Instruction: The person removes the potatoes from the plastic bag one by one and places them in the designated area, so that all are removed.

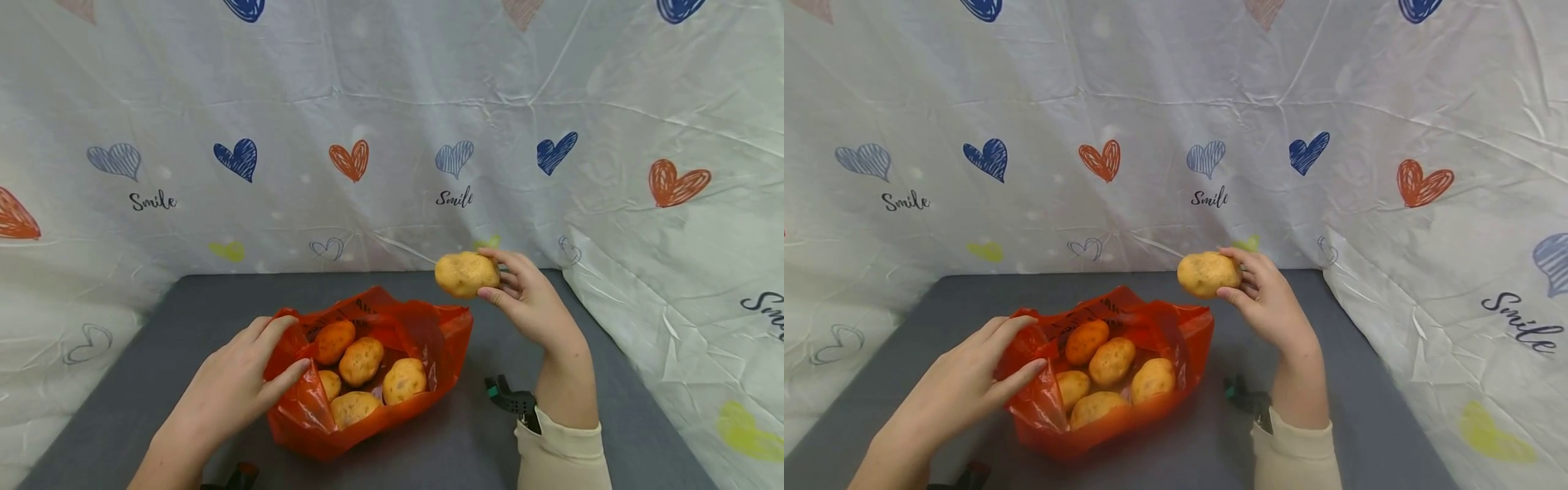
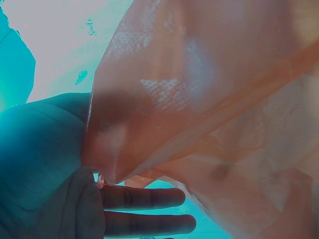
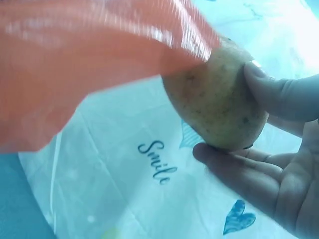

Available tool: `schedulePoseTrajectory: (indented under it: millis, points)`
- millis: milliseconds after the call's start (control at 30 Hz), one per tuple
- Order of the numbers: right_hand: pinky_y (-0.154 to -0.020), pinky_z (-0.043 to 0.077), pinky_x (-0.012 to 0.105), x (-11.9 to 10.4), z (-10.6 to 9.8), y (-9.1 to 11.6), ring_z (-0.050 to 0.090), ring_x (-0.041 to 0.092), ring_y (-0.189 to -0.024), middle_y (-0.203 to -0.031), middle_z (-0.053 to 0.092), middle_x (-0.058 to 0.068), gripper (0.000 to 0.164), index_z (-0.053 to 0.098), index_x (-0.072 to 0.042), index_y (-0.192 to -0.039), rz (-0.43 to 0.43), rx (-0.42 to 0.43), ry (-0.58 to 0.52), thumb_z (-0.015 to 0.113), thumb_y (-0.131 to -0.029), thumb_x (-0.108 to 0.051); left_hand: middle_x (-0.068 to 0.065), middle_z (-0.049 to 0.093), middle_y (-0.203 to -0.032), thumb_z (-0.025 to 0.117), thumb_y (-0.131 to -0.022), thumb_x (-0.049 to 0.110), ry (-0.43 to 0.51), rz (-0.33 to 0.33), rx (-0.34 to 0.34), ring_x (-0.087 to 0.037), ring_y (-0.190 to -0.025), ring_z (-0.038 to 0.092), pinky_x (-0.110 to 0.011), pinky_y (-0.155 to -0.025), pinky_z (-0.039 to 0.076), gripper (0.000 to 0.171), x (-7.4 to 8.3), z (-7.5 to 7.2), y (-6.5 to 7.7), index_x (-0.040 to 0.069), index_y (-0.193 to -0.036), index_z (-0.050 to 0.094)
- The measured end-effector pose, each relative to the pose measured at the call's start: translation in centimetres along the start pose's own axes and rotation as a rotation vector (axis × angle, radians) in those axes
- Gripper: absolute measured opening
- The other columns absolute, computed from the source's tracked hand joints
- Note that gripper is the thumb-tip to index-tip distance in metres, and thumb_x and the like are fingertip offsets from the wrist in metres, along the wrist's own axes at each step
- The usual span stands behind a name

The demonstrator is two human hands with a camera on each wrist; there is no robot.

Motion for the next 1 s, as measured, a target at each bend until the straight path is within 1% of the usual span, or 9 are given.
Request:
schedulePoseTrajectory:
  millis: [100,167,267,333,400,600,667,833,1000]
  points:
    - [-0.094,0.053,0.027,0.7,-0.1,-0.1,0.057,0.044,-0.126,-0.141,0.045,0.019,0.055,0.05,-0.003,-0.146,0.04,-0.008,0.037,0.07,-0.095,0.001,-0.007,0.062,-0.119,0.078,-0.09,0.042,0.002,-0.007,-0.008,-0.027,-0.102,0.064,-0.052,-0.076,0.056,0.056,0.0,0.0,0.0,0.012,-0.134,0.058]
    - [-0.1,0.051,0.04,1.1,-0.1,-0.2,0.057,0.043,-0.127,-0.14,0.049,0.019,0.054,0.051,-0.004,-0.145,0.078,-0.009,0.087,0.071,-0.096,-0.002,-0.007,0.062,-0.121,0.078,-0.091,0.042,0.003,-0.014,-0.017,-0.028,-0.103,0.064,-0.053,-0.077,0.056,0.057,-0.1,0.0,0.0,0.012,-0.135,0.058]
    - [-0.106,0.043,0.057,2.0,0.0,-0.5,0.056,0.04,-0.127,-0.137,0.054,0.018,0.052,0.052,-0.006,-0.144,0.145,-0.01,0.165,0.073,-0.096,-0.008,-0.007,0.062,-0.122,0.077,-0.091,0.042,0.005,-0.021,-0.023,-0.028,-0.105,0.064,-0.054,-0.078,0.056,0.057,-0.1,0.0,0.0,0.012,-0.136,0.058]
    - [-0.107,0.038,0.062,2.6,0.1,-0.6,0.055,0.039,-0.127,-0.134,0.058,0.017,0.052,0.053,-0.008,-0.143,0.185,-0.011,0.215,0.074,-0.096,-0.012,-0.007,0.062,-0.122,0.077,-0.091,0.042,0.006,-0.022,-0.024,-0.029,-0.105,0.064,-0.054,-0.079,0.056,0.057,-0.2,0.0,0.0,0.012,-0.136,0.058]
    - [-0.106,0.037,0.062,3.3,0.1,-0.9,0.055,0.038,-0.125,-0.132,0.06,0.017,0.051,0.054,-0.008,-0.142,0.217,-0.019,0.246,0.075,-0.096,-0.014,-0.007,0.062,-0.122,0.077,-0.091,0.043,0.007,-0.021,-0.024,-0.029,-0.105,0.064,-0.054,-0.079,0.056,0.057,-0.2,0.0,0.0,0.012,-0.136,0.058]
    - [-0.097,0.044,0.058,5.7,0.3,-1.4,0.057,0.039,-0.12,-0.13,0.061,0.018,0.052,0.055,-0.008,-0.142,0.281,-0.057,0.339,0.076,-0.095,-0.015,-0.007,0.062,-0.12,0.077,-0.091,0.042,0.002,-0.007,-0.009,-0.028,-0.103,0.064,-0.053,-0.077,0.056,0.057,-0.3,0.0,0.0,0.012,-0.135,0.058]
    - [-0.096,0.045,0.057,6.5,0.4,-1.5,0.057,0.039,-0.119,-0.13,0.061,0.02,0.052,0.055,-0.008,-0.142,0.311,-0.075,0.358,0.075,-0.095,-0.015,-0.007,0.062,-0.12,0.077,-0.091,0.042,0.002,-0.002,-0.004,-0.028,-0.102,0.064,-0.053,-0.076,0.056,0.057,-0.3,0.0,-0.1,0.011,-0.135,0.058]
    - [-0.095,0.047,0.055,8.3,0.8,-1.6,0.056,0.04,-0.12,-0.133,0.06,0.023,0.052,0.055,-0.006,-0.141,0.4,-0.119,0.351,0.075,-0.094,-0.013,-0.007,0.062,-0.119,0.077,-0.091,0.042,0.003,-0.001,-0.007,-0.028,-0.101,0.064,-0.052,-0.075,0.056,0.057,-0.4,0.0,-0.2,0.011,-0.135,0.058]
    - [-0.092,0.049,0.053,9.7,1.3,-1.7,0.057,0.039,-0.113,-0.131,0.059,0.025,0.05,0.055,-0.002,-0.138,0.437,-0.151,0.342,0.075,-0.093,-0.009,-0.007,0.062,-0.12,0.077,-0.091,0.043,0.004,-0.011,-0.018,-0.028,-0.102,0.064,-0.052,-0.076,0.056,0.057,-0.3,0.1,-0.2,0.012,-0.135,0.058]
Point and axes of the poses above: each hand's wrist, its own y-axis away from the middle knuckle, its own z-axis out of the palm, x = y × z, the point moved 3 cm from there along -y, towards the middle knuckle
